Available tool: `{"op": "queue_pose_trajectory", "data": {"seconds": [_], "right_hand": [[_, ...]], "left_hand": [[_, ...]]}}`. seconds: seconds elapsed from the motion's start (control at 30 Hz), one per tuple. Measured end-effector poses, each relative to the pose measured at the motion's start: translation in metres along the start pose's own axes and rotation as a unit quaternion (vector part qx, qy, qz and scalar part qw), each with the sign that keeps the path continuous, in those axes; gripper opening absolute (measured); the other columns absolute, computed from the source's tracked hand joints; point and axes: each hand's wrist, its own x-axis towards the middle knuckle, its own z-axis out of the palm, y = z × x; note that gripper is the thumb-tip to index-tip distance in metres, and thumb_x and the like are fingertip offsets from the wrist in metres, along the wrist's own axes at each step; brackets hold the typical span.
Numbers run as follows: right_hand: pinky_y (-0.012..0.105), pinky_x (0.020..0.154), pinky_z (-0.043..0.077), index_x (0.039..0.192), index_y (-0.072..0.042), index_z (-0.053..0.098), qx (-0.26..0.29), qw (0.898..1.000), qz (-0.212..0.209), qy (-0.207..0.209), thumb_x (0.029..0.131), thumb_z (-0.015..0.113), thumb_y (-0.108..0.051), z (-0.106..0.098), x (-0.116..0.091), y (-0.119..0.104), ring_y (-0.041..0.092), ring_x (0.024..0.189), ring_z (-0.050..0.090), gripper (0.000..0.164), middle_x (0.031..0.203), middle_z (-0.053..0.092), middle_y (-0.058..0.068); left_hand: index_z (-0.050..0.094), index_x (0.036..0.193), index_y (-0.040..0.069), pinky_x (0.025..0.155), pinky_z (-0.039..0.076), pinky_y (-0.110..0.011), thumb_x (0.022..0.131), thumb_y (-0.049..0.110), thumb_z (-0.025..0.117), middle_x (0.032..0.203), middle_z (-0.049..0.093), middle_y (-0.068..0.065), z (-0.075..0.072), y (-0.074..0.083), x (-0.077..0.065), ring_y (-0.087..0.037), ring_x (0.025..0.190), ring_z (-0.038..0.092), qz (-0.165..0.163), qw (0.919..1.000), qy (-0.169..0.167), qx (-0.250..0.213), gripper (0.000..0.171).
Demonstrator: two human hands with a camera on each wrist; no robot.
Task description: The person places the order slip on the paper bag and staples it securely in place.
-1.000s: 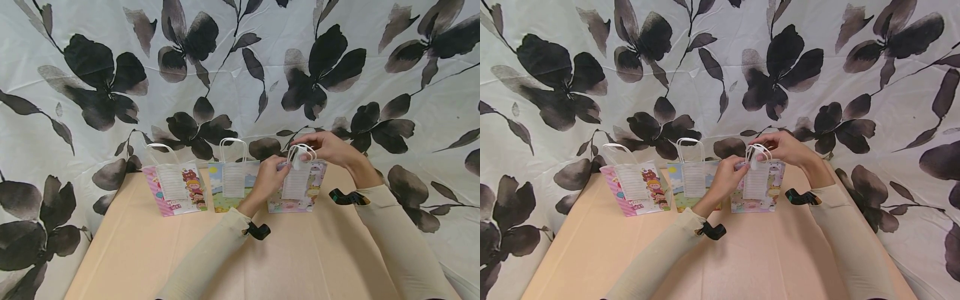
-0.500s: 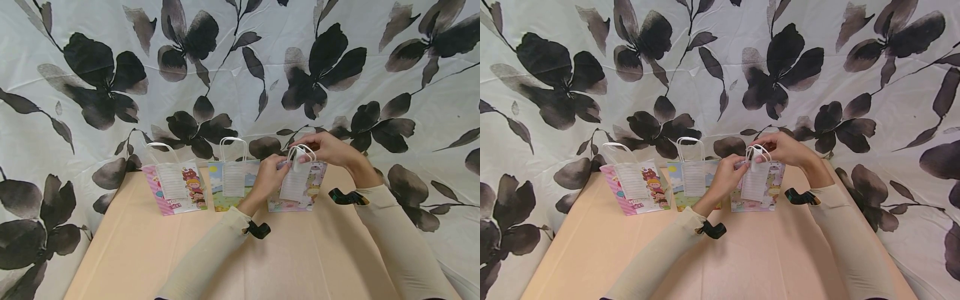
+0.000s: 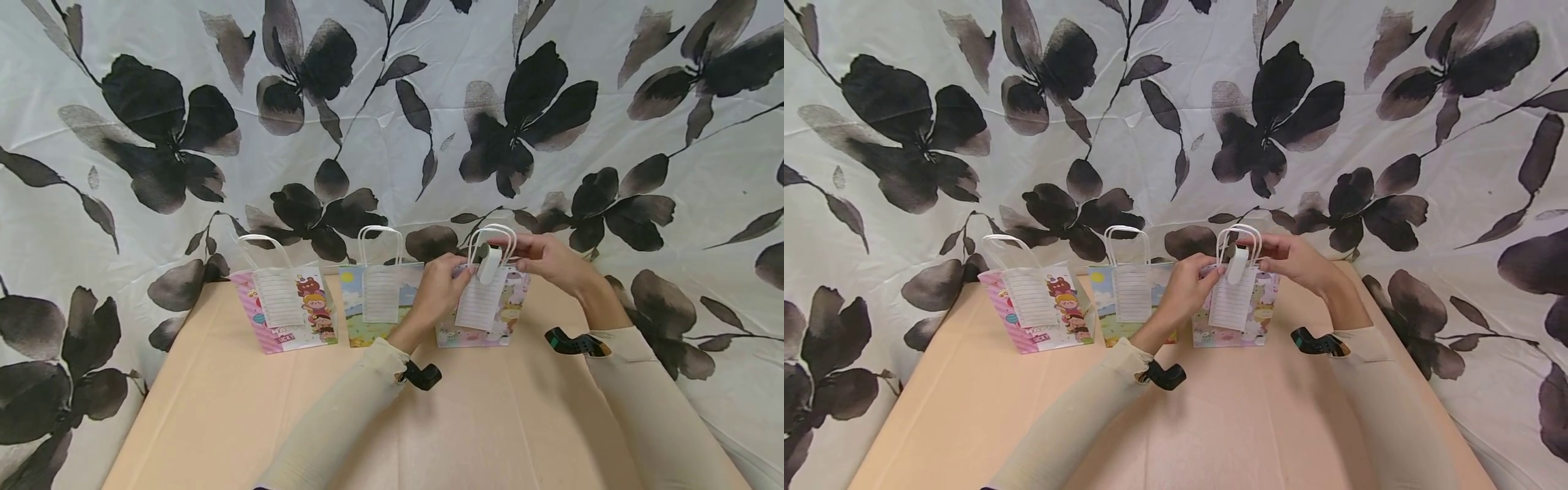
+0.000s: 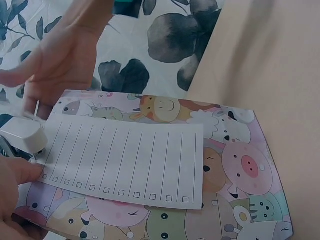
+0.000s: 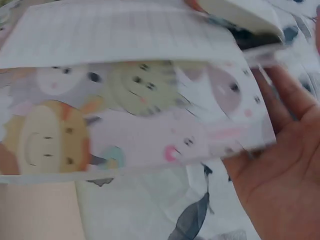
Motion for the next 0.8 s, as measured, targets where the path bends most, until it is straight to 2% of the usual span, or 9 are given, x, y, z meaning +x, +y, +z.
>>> {"op": "queue_pose_trajectory", "data": {"seconds": [0.07, 0.13, 0.23, 0.37, 0.53, 0.73, 0.8], "right_hand": [[0.029, 0.08, 0.056, 0.144, 0.001, 0.051, -0.021, 1.0, -0.004, 0.008, 0.093, 0.074, -0.007, 0.01, 0.0, 0.0, 0.017, 0.099, 0.068, 0.057, 0.117, 0.068, 0.007], [0.029, 0.075, 0.058, 0.14, 0.0, 0.055, -0.059, 0.998, -0.002, 0.033, 0.085, 0.083, -0.013, 0.021, 0.002, -0.002, 0.018, 0.093, 0.071, 0.063, 0.112, 0.07, 0.01], [0.029, 0.07, 0.058, 0.133, -0.003, 0.061, -0.114, 0.991, -0.006, 0.074, 0.079, 0.089, -0.02, 0.034, 0.004, -0.005, 0.02, 0.086, 0.072, 0.064, 0.108, 0.071, 0.014], [0.03, 0.066, 0.057, 0.131, -0.006, 0.063, -0.132, 0.986, -0.007, 0.105, 0.079, 0.089, -0.016, 0.04, 0.003, -0.006, 0.021, 0.081, 0.071, 0.059, 0.107, 0.071, 0.015], [0.031, 0.064, 0.057, 0.131, -0.012, 0.065, -0.116, 0.988, 0.003, 0.107, 0.081, 0.088, -0.02, 0.039, 0.0, -0.001, 0.021, 0.079, 0.07, 0.056, 0.102, 0.072, 0.013], [0.028, 0.064, 0.057, 0.116, -0.004, 0.069, -0.125, 0.985, -0.019, 0.117, 0.082, 0.087, -0.018, 0.044, -0.001, -0.002, 0.019, 0.079, 0.071, 0.042, 0.098, 0.074, 0.013], [0.027, 0.065, 0.057, 0.117, -0.003, 0.068, -0.129, 0.984, -0.029, 0.116, 0.083, 0.086, -0.016, 0.045, -0.002, -0.003, 0.018, 0.08, 0.071, 0.04, 0.1, 0.074, 0.014]], "left_hand": [[0.073, 0.119, 0.002, 0.083, 0.055, -0.026, 0.102, 0.018, 0.063, 0.106, 0.069, -0.007, 0.0, -0.001, 0.0, -0.014, 0.095, 0.066, 0.0, 1.0, -0.001, 0.001, 0.025], [0.073, 0.119, 0.003, 0.083, 0.055, -0.025, 0.102, 0.018, 0.063, 0.106, 0.069, -0.006, 0.0, -0.002, 0.0, -0.014, 0.095, 0.066, 0.002, 1.0, -0.001, 0.005, 0.025], [0.074, 0.117, 0.003, 0.08, 0.054, -0.024, 0.102, 0.019, 0.064, 0.104, 0.069, -0.006, 0.0, -0.003, 0.0, -0.013, 0.093, 0.065, 0.005, 1.0, 0.002, 0.008, 0.024], [0.075, 0.114, 0.004, 0.078, 0.052, -0.022, 0.101, 0.018, 0.065, 0.101, 0.069, -0.005, 0.0, -0.003, 0.001, -0.012, 0.089, 0.064, 0.012, 0.9998, 0.009, 0.011, 0.022], [0.076, 0.112, 0.005, 0.078, 0.051, -0.021, 0.101, 0.017, 0.064, 0.099, 0.069, -0.005, 0.0, -0.003, 0.0, -0.011, 0.088, 0.063, 0.022, 0.9996, 0.01, 0.016, 0.02], [0.076, 0.111, 0.005, 0.079, 0.051, -0.022, 0.101, 0.016, 0.064, 0.1, 0.068, -0.004, -0.002, -0.002, -0.003, -0.012, 0.089, 0.063, 0.016, 0.9997, 0.008, 0.015, 0.019], [0.074, 0.114, 0.005, 0.084, 0.052, -0.025, 0.102, 0.017, 0.062, 0.103, 0.067, -0.004, -0.003, -0.002, -0.004, -0.012, 0.094, 0.063, 0.012, 0.9999, 0.001, 0.006, 0.021]]}}
